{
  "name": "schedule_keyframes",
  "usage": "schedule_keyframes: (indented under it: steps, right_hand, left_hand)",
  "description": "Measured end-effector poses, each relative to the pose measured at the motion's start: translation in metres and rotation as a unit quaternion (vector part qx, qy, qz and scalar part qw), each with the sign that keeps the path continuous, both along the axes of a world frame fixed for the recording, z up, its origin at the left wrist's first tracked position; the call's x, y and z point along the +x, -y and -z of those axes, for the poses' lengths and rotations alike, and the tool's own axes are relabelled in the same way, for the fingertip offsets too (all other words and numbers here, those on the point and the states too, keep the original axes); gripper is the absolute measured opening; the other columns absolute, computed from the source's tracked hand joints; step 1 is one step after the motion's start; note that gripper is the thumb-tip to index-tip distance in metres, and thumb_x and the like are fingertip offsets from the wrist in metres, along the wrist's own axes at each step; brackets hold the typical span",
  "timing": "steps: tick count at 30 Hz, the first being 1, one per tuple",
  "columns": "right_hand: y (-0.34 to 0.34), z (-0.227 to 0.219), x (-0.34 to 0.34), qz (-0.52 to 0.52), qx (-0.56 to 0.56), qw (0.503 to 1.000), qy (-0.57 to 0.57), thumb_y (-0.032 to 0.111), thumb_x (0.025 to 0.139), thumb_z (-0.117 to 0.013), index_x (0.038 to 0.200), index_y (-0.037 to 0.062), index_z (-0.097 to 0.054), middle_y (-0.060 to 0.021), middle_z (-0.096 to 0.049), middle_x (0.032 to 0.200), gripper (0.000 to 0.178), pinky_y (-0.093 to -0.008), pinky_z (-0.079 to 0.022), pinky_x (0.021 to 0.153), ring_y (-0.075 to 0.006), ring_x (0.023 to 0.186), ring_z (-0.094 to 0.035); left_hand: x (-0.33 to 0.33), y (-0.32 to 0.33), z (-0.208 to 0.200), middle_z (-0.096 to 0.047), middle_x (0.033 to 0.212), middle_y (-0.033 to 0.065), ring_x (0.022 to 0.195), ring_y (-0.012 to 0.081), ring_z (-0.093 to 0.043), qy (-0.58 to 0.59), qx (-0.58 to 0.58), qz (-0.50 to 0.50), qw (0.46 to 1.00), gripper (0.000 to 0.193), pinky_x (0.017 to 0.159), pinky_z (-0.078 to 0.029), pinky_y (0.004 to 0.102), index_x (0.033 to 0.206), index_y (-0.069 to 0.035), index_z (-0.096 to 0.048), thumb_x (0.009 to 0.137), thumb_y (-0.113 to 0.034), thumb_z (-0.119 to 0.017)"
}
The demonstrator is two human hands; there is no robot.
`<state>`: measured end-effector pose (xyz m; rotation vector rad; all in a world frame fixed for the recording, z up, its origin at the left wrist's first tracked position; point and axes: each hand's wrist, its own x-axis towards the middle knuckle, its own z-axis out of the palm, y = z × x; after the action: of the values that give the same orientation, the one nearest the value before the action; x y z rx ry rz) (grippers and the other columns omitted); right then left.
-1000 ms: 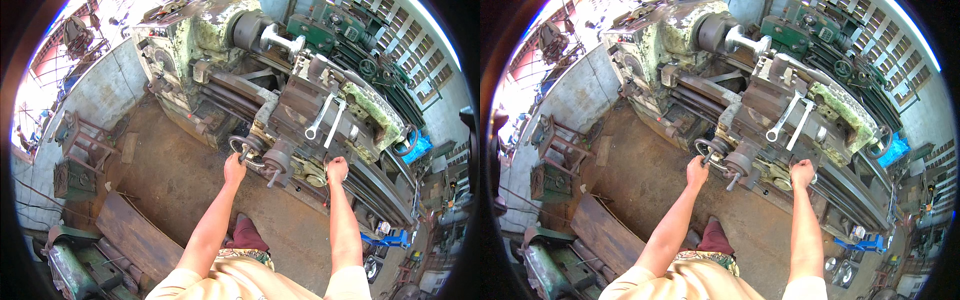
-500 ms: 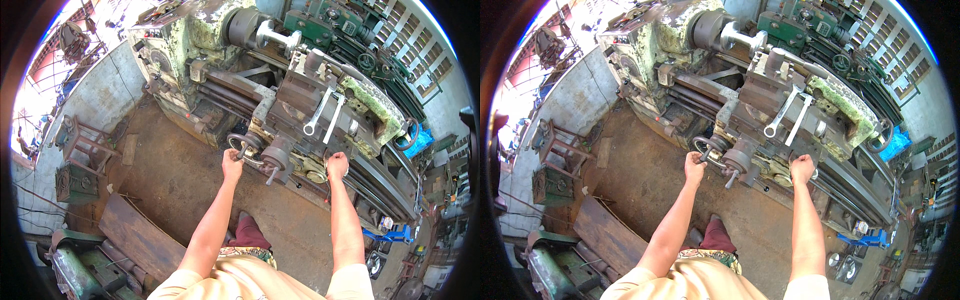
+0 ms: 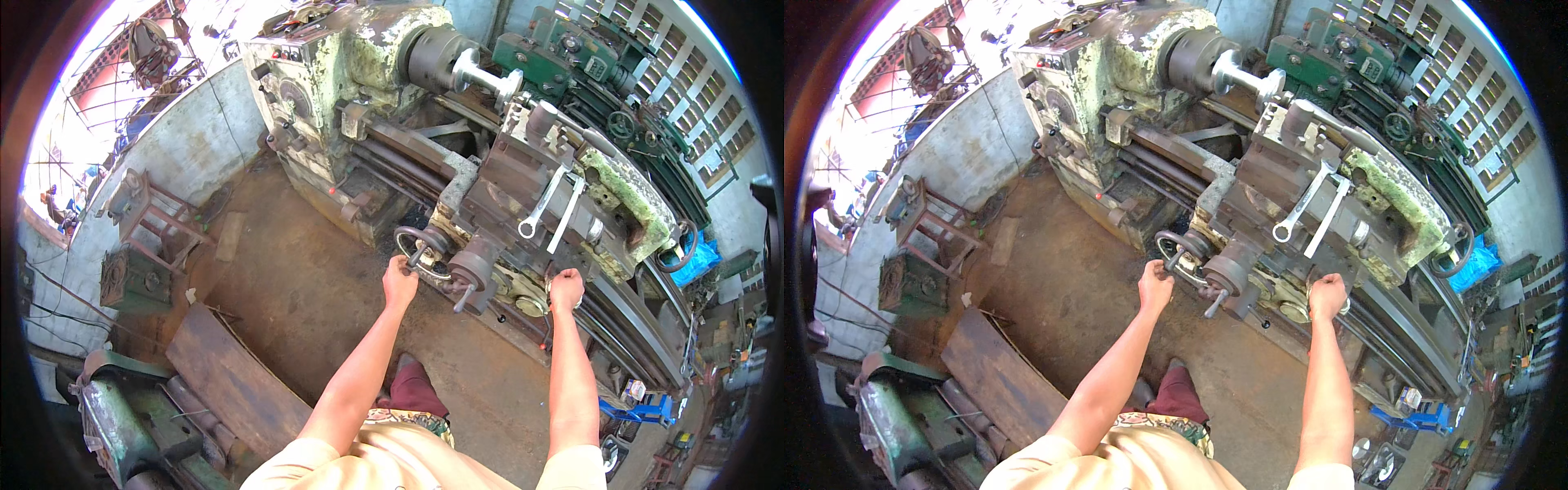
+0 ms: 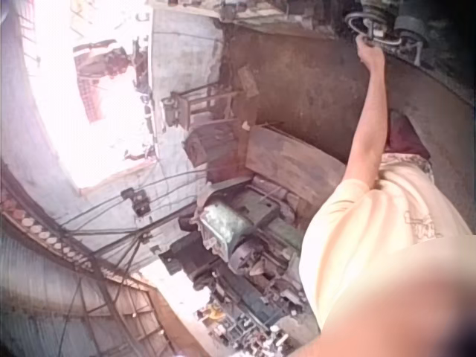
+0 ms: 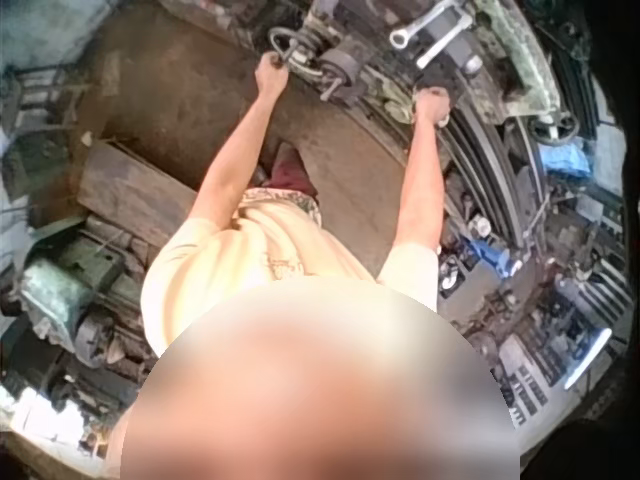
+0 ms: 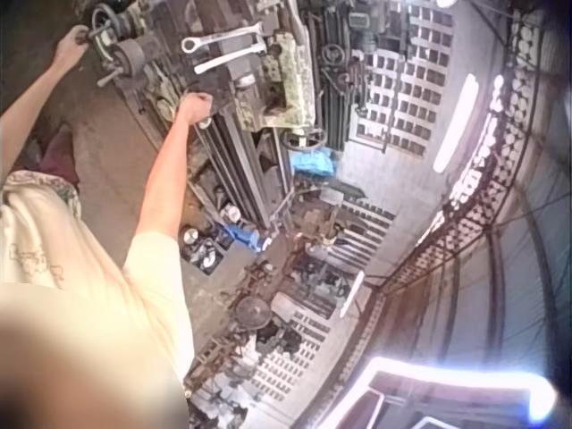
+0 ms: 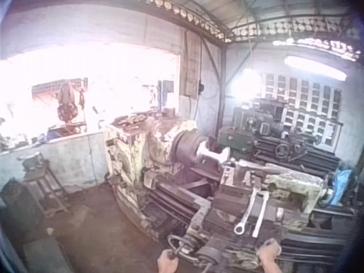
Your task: The person operates a metal lathe, adjusting controls and measuring a rotating cylindrical workpiece with a caliper. They use a wrench to tighten components and periodically check dimensions while the machine runs.
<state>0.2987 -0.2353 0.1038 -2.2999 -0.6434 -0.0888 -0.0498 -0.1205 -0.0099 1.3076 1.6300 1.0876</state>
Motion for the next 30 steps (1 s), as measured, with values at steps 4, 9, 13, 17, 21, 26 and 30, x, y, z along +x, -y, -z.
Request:
schedule_keyframes:
  steps: [4,9,13,17,21,26,30]
  right_hand:
    - [0.001,-0.002,-0.004,-0.002,0.000,1.000,-0.004,0.007,0.076,-0.059,0.082,0.0024,-0.065,-0.0197,-0.069,0.077,0.010,-0.0437,-0.050,0.072,-0.0370,0.075,-0.068]
    - [0.000,-0.003,-0.004,0.009,-0.006,1.000,0.002,0.007,0.076,-0.059,0.081,0.0025,-0.065,-0.0182,-0.068,0.075,0.009,-0.0438,-0.050,0.071,-0.0353,0.072,-0.067]
    - [0.000,0.000,-0.001,0.001,0.003,1.000,0.009,0.007,0.076,-0.059,0.080,0.0028,-0.065,-0.0194,-0.068,0.075,0.009,-0.0450,-0.050,0.070,-0.0373,0.073,-0.067]
    - [0.000,0.003,0.000,-0.005,0.012,1.000,0.010,0.007,0.076,-0.059,0.080,0.0031,-0.064,-0.0209,-0.068,0.077,0.008,-0.0464,-0.050,0.071,-0.0403,0.076,-0.066]
    - [0.001,0.005,0.001,0.002,0.001,1.000,0.002,0.007,0.077,-0.059,0.080,0.0035,-0.064,-0.0214,-0.069,0.079,0.007,-0.0473,-0.050,0.074,-0.0416,0.080,-0.067]
    - [0.000,0.005,0.002,0.007,-0.003,1.000,-0.005,0.007,0.077,-0.060,0.081,0.0038,-0.067,-0.0184,-0.070,0.080,0.008,-0.0418,-0.052,0.073,-0.0341,0.077,-0.069]
    - [0.000,0.002,0.001,-0.003,0.004,1.000,0.002,0.007,0.078,-0.059,0.082,0.0038,-0.066,-0.0214,-0.069,0.081,0.009,-0.0443,-0.051,0.075,-0.0394,0.079,-0.068]
  left_hand:
    - [0.000,-0.012,-0.007,-0.074,0.098,0.0133,0.092,0.0249,-0.070,0.188,-0.221,0.009,0.957,0.030,0.084,-0.053,0.0365,0.111,-0.004,-0.067,0.085,-0.015,-0.075]
    - [-0.002,-0.007,-0.008,-0.075,0.101,0.0101,0.093,0.0232,-0.071,-0.007,-0.074,0.035,0.997,0.029,0.086,-0.053,0.0355,0.112,-0.004,-0.067,0.085,-0.014,-0.074]
    - [-0.001,0.002,0.001,-0.074,0.101,0.0121,0.092,0.0225,-0.071,0.043,-0.029,0.000,0.999,0.030,0.084,-0.053,0.0342,0.113,-0.002,-0.067,0.086,-0.016,-0.073]
    - [0.000,-0.001,0.008,-0.074,0.093,0.0103,0.074,0.0152,-0.068,0.126,-0.112,0.009,0.986,0.027,0.065,-0.051,0.0296,0.112,0.001,-0.066,0.095,-0.020,-0.065]
    - [0.002,-0.004,0.005,-0.074,0.089,0.0098,0.067,0.0116,-0.067,0.157,-0.148,0.027,0.976,0.030,0.057,-0.048,0.0257,0.110,0.004,-0.066,0.099,-0.024,-0.060]
    - [0.001,-0.003,-0.004,-0.074,0.089,0.0114,0.067,0.0112,-0.067,0.137,-0.148,0.022,0.979,0.030,0.060,-0.051,0.0269,0.111,0.006,-0.065,0.097,-0.022,-0.064]
    - [-0.012,0.008,0.022,-0.075,0.087,0.0098,0.067,0.0140,-0.069,0.089,-0.151,0.075,0.982,0.031,0.066,-0.053,0.0296,0.114,0.001,-0.067,0.093,-0.021,-0.068]
